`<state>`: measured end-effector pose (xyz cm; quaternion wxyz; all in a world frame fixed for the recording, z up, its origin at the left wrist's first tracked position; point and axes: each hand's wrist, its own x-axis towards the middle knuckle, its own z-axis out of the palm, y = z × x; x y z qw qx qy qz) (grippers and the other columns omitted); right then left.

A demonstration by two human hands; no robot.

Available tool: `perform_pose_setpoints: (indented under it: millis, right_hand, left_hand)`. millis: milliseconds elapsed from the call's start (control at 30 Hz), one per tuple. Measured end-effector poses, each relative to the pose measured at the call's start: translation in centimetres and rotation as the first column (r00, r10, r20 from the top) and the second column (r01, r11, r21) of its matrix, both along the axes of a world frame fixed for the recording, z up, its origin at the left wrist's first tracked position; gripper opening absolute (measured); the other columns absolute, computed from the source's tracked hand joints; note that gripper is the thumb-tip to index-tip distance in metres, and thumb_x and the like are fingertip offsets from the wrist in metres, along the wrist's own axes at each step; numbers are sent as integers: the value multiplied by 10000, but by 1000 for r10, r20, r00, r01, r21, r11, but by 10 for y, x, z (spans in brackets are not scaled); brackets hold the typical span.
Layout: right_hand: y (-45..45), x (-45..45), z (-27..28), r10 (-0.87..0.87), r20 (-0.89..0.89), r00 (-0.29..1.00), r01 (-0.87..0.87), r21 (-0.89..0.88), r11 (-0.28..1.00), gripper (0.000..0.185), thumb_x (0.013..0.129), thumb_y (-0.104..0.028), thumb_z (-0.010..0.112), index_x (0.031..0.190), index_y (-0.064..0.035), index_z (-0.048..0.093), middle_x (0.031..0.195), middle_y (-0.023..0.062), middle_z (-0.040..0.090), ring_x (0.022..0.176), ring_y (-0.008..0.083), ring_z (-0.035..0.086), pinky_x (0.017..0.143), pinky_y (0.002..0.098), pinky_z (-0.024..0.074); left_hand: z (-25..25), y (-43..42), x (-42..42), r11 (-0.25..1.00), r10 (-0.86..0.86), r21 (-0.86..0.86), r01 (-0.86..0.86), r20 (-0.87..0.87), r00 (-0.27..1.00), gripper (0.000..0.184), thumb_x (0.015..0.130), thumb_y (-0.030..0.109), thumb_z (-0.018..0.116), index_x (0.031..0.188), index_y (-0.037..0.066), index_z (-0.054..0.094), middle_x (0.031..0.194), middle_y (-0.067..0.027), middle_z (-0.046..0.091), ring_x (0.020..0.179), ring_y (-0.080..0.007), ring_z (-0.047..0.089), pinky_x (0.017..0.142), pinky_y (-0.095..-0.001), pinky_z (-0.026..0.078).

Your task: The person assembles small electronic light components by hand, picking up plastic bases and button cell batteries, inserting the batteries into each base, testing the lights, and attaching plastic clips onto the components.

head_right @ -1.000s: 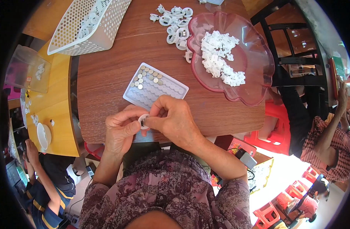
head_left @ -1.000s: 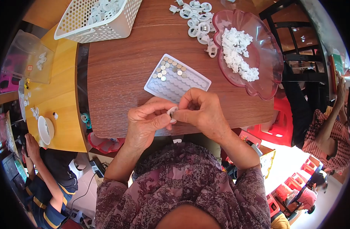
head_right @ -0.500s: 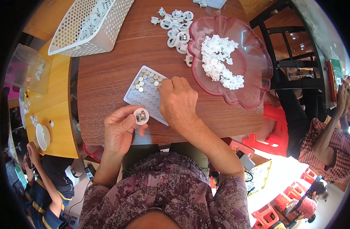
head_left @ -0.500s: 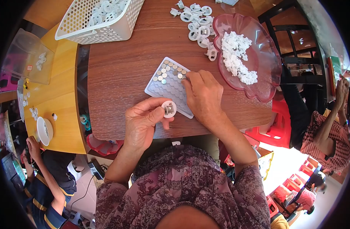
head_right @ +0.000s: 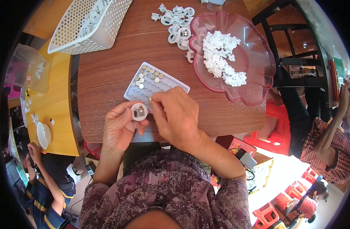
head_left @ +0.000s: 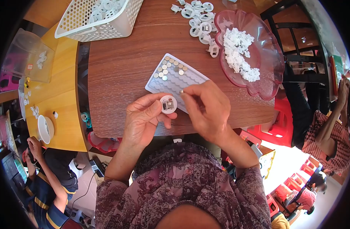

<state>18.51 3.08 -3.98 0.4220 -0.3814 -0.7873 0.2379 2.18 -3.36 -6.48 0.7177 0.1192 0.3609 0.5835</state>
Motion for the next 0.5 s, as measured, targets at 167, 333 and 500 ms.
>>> perform_pose_setpoints:
  millis: [167, 333, 500]
  right_hand:
    - [-9, 2, -5, 98, 23, 995, -101, 219, 971, 184, 678, 67, 678, 836, 20, 596, 701, 78, 562, 535, 205, 504, 461, 283, 397]
    - [-13, 3, -6, 108, 166, 980, -162, 364, 917, 252, 610, 70, 676, 850, 50, 600, 687, 98, 559, 541, 200, 507, 452, 283, 396]
    - [-10, 6, -8, 177, 167, 970, -233, 429, 873, 300, 534, 42, 670, 824, 80, 601, 683, 95, 546, 509, 180, 479, 428, 273, 385]
  left_hand:
    - [2, -2, 7, 997, 11, 81, -8, -37, 999, 263, 866, 98, 610, 1058, -82, 601, 953, -157, 643, 753, -220, 643, 545, -288, 518]
    - [6, -2, 9, 996, 24, 88, -15, -105, 994, 253, 844, 87, 638, 1033, -79, 617, 952, -149, 642, 750, -196, 623, 560, -287, 513]
    - [6, -2, 8, 996, 8, 94, 2, -107, 994, 254, 831, 85, 651, 1021, -80, 623, 928, -147, 645, 743, -194, 618, 564, -286, 504]
